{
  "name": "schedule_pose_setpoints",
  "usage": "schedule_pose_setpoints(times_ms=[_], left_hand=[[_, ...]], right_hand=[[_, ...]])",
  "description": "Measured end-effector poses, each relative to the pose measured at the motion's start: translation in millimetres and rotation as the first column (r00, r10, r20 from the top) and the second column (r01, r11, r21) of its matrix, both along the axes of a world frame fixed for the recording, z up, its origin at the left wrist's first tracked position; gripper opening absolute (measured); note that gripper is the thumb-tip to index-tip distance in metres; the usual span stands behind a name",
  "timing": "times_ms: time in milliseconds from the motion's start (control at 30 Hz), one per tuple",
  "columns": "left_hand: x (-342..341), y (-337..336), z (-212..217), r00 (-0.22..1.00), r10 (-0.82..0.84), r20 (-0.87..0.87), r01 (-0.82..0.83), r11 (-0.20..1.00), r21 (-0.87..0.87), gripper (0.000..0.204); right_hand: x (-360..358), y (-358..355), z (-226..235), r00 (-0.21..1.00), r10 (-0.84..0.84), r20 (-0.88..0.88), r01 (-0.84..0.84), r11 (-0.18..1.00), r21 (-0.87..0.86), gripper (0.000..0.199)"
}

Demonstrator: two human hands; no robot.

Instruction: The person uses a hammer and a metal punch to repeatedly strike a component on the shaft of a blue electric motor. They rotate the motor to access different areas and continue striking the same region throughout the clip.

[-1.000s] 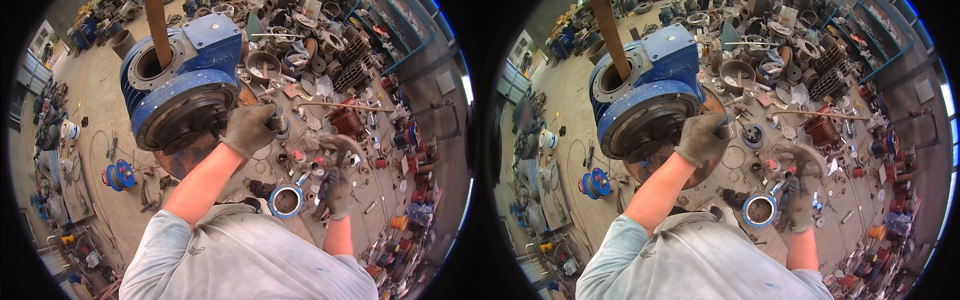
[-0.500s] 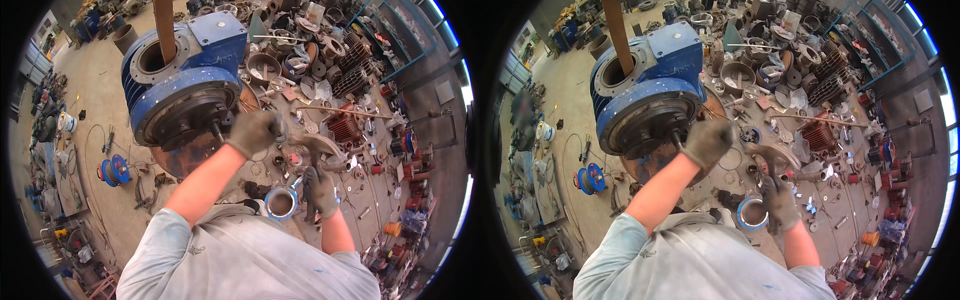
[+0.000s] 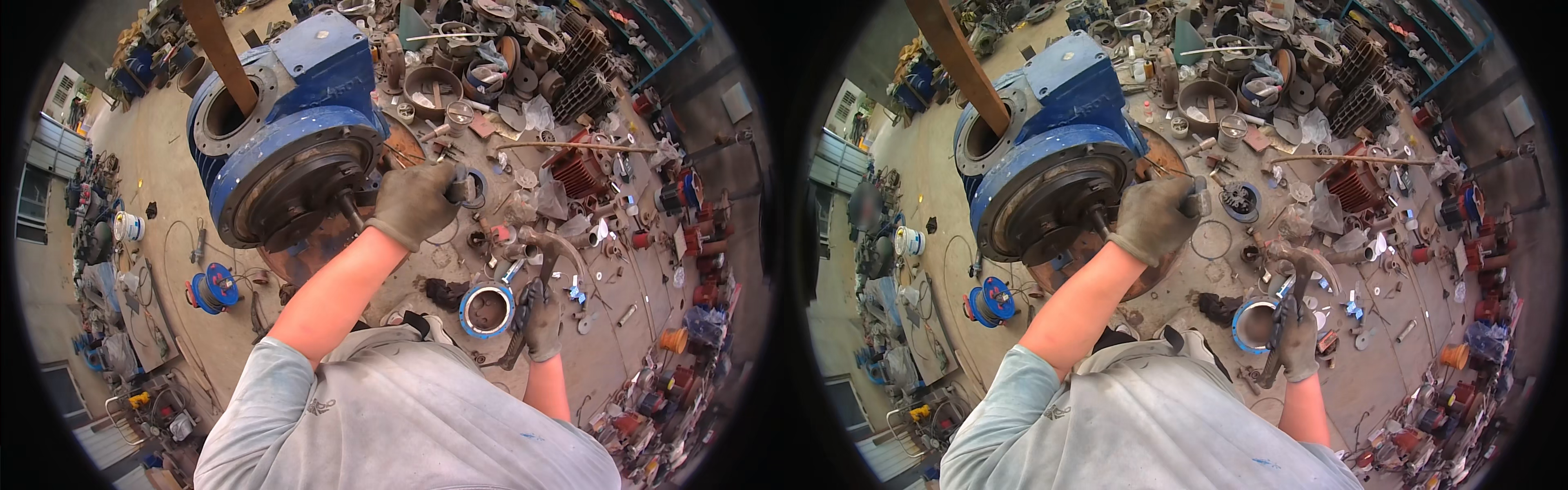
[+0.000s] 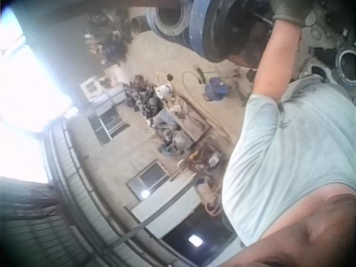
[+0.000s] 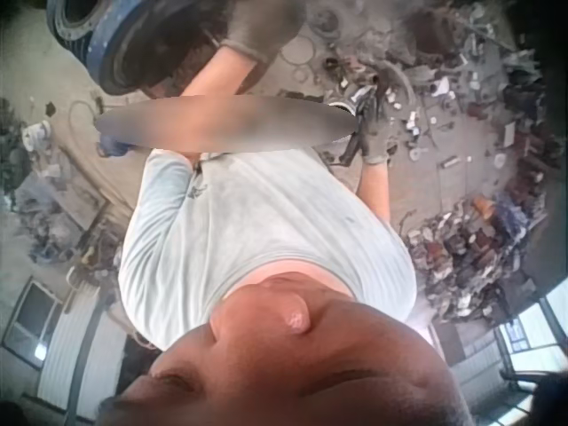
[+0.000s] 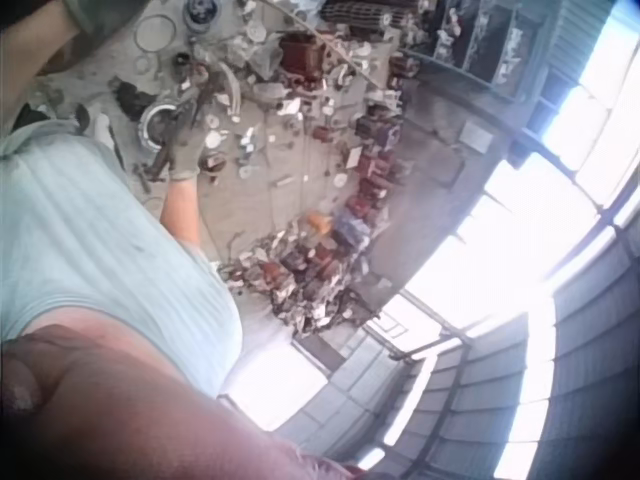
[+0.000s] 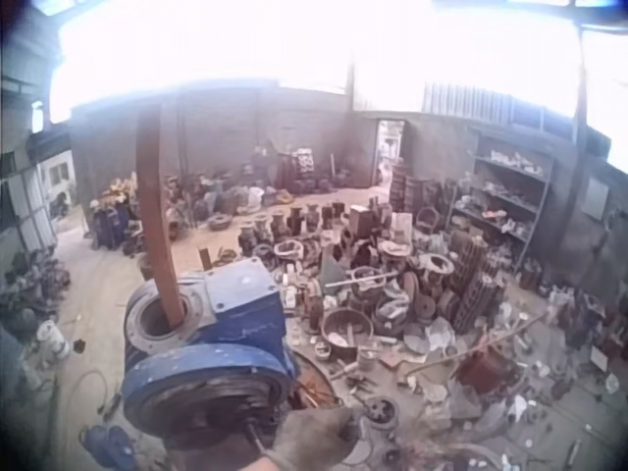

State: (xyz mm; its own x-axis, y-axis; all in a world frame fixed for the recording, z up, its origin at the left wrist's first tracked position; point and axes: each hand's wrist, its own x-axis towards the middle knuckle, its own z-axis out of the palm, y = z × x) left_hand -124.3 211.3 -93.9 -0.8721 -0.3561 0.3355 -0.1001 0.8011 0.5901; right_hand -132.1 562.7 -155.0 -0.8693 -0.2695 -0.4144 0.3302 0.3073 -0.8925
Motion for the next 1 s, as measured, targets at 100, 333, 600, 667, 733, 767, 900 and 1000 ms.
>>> schedule_pose_setpoints(times_ms=[100,333,600,667,733,767,900,1000], left_hand=[[-1,-3,1,1.0,0.0,-0.031,0.001,0.999,0.038,0.01],[-4,-8,-2,0.999,-0.01,-0.03,0.009,1.0,-0.02,0.017],[-8,-7,0,0.998,0.058,0.038,-0.058,0.998,0.012,0.015],[-12,-9,-2,0.994,0.078,-0.075,-0.078,0.997,-0.002,0.013],[-6,-3,-16,0.994,0.081,-0.077,-0.075,0.995,0.071,0.012],[0,-3,-29,0.996,0.079,-0.031,-0.074,0.988,0.138,0.012],[10,18,-22,0.997,0.007,-0.082,-0.001,0.998,0.067,0.015],[27,45,-8,0.977,-0.146,-0.153,0.167,0.977,0.133,0.029]], right_hand=[[-3,11,-11,1.0,-0.005,0.0,0.005,1.0,0.014,0.04],[-41,28,-13,0.666,0.308,-0.679,-0.012,0.915,0.403,0.037],[-70,-65,139,0.78,-0.243,-0.576,-0.429,0.462,-0.776,0.038],[-74,-78,84,0.297,0.145,-0.944,-0.455,0.89,-0.007,0.032],[-65,-77,36,0.312,0.526,-0.791,-0.372,0.834,0.408,0.031],[-56,-71,21,0.438,0.614,-0.656,-0.396,0.787,0.473,0.031],[-38,-23,-6,0.913,0.316,-0.258,-0.295,0.948,0.116,0.038],[-14,8,-28,0.999,0.034,0.018,-0.033,0.999,-0.031,0.039]])
